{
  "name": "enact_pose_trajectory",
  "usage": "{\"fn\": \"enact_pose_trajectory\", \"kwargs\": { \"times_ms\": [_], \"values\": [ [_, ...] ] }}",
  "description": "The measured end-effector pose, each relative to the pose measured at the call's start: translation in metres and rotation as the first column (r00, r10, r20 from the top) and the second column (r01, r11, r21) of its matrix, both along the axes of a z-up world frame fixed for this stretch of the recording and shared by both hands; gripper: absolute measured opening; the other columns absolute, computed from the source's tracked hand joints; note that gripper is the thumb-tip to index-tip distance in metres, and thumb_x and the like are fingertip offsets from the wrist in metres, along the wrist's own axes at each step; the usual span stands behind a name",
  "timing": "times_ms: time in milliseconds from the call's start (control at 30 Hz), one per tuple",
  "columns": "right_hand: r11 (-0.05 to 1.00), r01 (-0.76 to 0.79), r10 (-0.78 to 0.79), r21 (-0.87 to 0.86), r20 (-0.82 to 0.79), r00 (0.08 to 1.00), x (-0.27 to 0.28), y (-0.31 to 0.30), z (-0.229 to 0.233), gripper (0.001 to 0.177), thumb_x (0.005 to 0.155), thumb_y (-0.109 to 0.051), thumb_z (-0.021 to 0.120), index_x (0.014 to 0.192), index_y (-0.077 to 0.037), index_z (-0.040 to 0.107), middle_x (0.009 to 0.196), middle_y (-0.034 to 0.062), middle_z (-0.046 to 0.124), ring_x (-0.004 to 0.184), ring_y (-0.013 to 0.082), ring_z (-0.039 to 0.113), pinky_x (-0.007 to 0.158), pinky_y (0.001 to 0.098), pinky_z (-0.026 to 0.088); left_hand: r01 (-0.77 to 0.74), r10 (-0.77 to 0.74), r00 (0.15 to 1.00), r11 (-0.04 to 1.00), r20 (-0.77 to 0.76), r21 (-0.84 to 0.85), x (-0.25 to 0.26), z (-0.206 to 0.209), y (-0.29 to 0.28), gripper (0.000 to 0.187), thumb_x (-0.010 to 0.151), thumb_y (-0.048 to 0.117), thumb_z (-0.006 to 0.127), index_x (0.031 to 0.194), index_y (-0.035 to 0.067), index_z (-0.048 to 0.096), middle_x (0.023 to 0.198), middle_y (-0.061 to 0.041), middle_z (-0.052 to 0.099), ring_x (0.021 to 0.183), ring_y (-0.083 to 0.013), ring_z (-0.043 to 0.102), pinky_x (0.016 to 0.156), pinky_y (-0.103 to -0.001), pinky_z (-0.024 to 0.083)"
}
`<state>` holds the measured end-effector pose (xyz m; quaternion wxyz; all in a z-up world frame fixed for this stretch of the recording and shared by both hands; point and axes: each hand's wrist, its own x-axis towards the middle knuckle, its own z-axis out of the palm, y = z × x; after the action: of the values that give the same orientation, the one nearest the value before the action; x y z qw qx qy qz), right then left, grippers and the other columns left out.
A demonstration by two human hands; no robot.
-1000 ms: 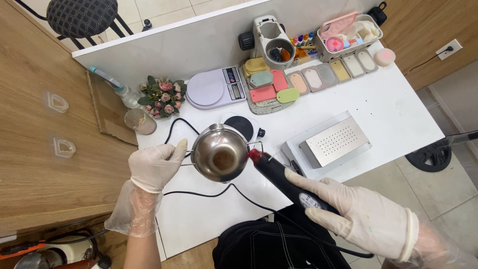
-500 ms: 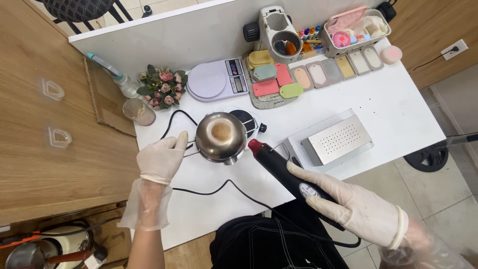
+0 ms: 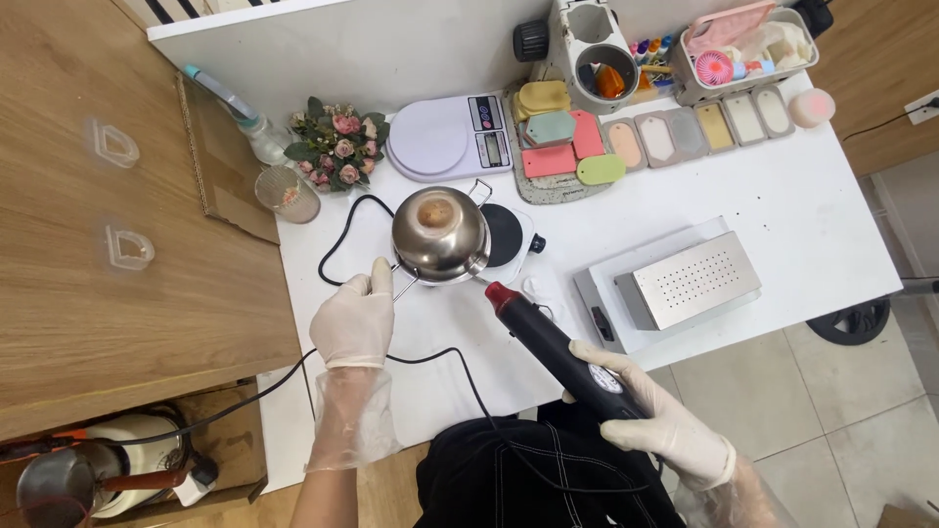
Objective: Cleaning a stainless steel candle melting pitcher and a silicone mold using a heat gun and paper towels.
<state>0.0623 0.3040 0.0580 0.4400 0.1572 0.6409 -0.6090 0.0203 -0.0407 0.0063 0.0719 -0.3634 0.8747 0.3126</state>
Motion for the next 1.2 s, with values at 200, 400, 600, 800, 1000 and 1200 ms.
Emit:
{"fn": "enact_pose_trajectory", "kwargs": {
  "times_ms": [200, 400, 600, 800, 1000, 1200],
  "values": [
    [0.995, -0.026, 0.029, -0.092, 0.023, 0.999, 0.004, -0.014, -0.023, 0.096, 0.07, -0.01, 0.075, 0.158, -0.025, 0.04, 0.123, 0.0113, 0.064, 0.1, 0.0254, 0.056, 0.094, 0.0407, 0.046, 0.001, -0.004, 0.999, 0.997, 0.035, 0.077, 0.004, -0.023, -0.009, 0.064, 0.091, 0.069, 0.05, 0.096, 0.013, 0.078, 0.087, -0.016, 0.075, 0.089, -0.0353, 0.067, 0.085, -0.042, 0.05],
    [0.987, -0.156, 0.154, -0.045, -0.043, 0.987, 0.002, -0.03, -0.054, 0.091, 0.068, -0.013, 0.076, 0.151, -0.024, 0.042, 0.127, 0.0076, 0.063, 0.116, 0.0187, 0.061, 0.107, 0.0344, 0.046, -0.09, 0.076, 0.995, 0.96, 0.064, 0.267, 0.009, -0.018, -0.016, 0.067, 0.085, 0.07, 0.06, 0.098, 0.007, 0.078, 0.083, -0.012, 0.075, 0.084, -0.0246, 0.069, 0.084, -0.035, 0.051],
    [0.923, -0.235, 0.187, -0.305, -0.18, 0.966, 0.003, -0.029, -0.147, 0.07, 0.074, -0.009, 0.058, 0.143, -0.014, 0.054, 0.119, 0.0095, 0.061, 0.105, 0.0207, 0.062, 0.095, 0.0333, 0.05, -0.182, 0.183, 0.983, 0.923, 0.03, 0.339, 0.011, -0.015, -0.024, 0.064, 0.086, 0.066, 0.065, 0.091, 0.003, 0.077, 0.071, -0.008, 0.068, 0.068, -0.0179, 0.06, 0.07, -0.033, 0.05],
    [0.974, -0.226, 0.223, -0.014, -0.113, 0.968, -0.019, -0.063, -0.15, 0.056, 0.079, -0.011, 0.078, 0.13, -0.012, 0.054, 0.111, 0.005, 0.059, 0.1, 0.0145, 0.06, 0.089, 0.0304, 0.053, -0.128, 0.122, 0.992, 0.953, 0.037, 0.274, 0.013, -0.015, -0.02, 0.06, 0.083, 0.064, 0.069, 0.079, 0.004, 0.068, 0.062, -0.007, 0.062, 0.059, -0.0178, 0.057, 0.063, -0.033, 0.049],
    [0.953, -0.269, 0.273, 0.138, -0.012, 0.962, -0.023, -0.064, -0.195, 0.072, 0.078, -0.011, 0.074, 0.144, -0.023, 0.047, 0.115, 0.0129, 0.069, 0.098, 0.0166, 0.066, 0.093, 0.0307, 0.055, -0.067, 0.052, 0.996, 0.965, 0.067, 0.252, 0.011, -0.024, -0.012, 0.059, 0.077, 0.063, 0.075, 0.068, 0.007, 0.058, 0.058, -0.004, 0.057, 0.056, -0.0172, 0.053, 0.059, -0.033, 0.047],
    [0.77, -0.301, 0.543, 0.562, -0.33, 0.772, -0.03, -0.082, -0.156, 0.063, 0.087, -0.03, 0.076, 0.146, -0.022, 0.055, 0.132, 0.015, 0.059, 0.118, 0.0259, 0.06, 0.102, 0.0356, 0.048, -0.067, 0.056, 0.997, 0.938, 0.044, 0.34, 0.009, -0.022, -0.004, 0.058, 0.079, 0.06, 0.076, 0.067, 0.006, 0.058, 0.058, -0.002, 0.054, 0.056, -0.0148, 0.048, 0.057, -0.032, 0.045]
  ]
}}
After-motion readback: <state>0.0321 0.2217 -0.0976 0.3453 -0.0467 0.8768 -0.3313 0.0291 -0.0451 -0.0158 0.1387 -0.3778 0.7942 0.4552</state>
